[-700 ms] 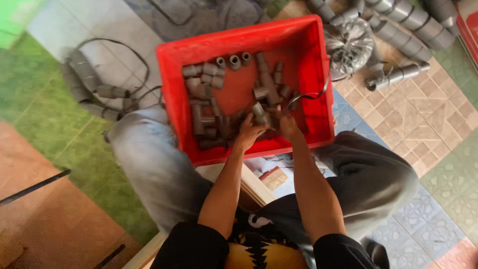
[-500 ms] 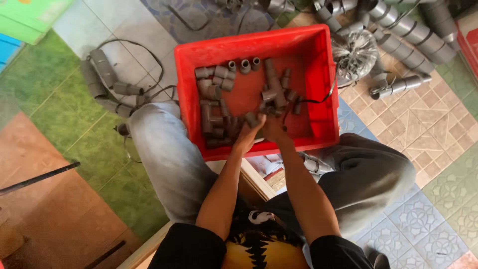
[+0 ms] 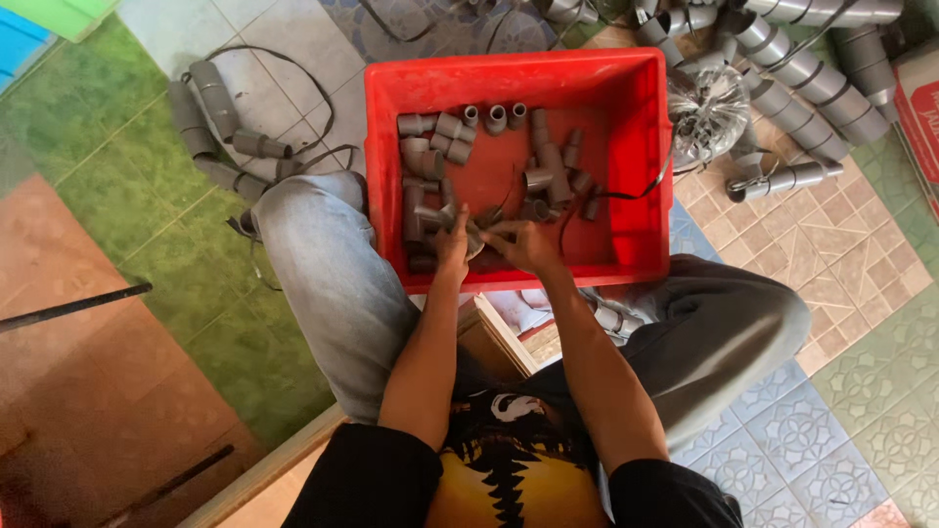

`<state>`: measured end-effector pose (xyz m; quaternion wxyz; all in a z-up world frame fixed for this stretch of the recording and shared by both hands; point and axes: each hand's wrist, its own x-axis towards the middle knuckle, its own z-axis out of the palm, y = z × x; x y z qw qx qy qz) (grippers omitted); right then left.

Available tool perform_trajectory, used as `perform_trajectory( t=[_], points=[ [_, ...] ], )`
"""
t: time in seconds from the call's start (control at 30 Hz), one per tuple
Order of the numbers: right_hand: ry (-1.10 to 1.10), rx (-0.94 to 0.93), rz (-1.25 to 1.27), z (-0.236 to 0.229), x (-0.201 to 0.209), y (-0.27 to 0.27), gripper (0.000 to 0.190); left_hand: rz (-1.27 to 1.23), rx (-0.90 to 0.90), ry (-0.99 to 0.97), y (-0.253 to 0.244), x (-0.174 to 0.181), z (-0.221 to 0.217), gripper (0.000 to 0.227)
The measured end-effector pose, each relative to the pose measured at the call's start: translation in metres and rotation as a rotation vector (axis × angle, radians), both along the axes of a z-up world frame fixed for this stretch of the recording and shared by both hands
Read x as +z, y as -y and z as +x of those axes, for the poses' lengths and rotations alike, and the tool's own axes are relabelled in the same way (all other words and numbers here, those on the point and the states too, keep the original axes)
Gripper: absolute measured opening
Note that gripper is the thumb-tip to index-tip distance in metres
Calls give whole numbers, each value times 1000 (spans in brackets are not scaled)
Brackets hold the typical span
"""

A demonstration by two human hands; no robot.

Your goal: The person sits on the floor and sorts through a red bin filled with small metal parts, including cylindrical pieces and T-shaped connectors. They pick up the parts, inspect them, and occasionally move them around within the bin.

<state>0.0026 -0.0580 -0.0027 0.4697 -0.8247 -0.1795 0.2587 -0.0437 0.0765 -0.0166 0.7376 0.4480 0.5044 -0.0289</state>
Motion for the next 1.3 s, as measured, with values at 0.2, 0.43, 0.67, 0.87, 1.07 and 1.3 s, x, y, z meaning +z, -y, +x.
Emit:
perform_trajectory(
  t=[0.2, 0.43, 0.67, 0.87, 1.07, 1.3],
  points=[
    [-257, -16, 170, -3, -6, 1, 29, -29, -191, -7, 15, -3, -3, 101],
    [-328, 16, 142, 4, 11, 12, 16, 93, -112, 9, 6, 19, 9, 110],
    [-361, 61, 127, 0, 26, 17, 20, -89, 153, -124, -8, 47, -9, 111],
    [-424, 55, 62, 2, 12, 29, 18, -351, 494, 121, -24, 31, 5, 98],
    [-315, -90, 50, 2, 2, 35, 15, -459, 507, 266, -21, 15, 7, 89],
    [-346, -167, 2, 2, -4, 33, 13, -369, 246, 196, -11, 22, -1, 83]
  ],
)
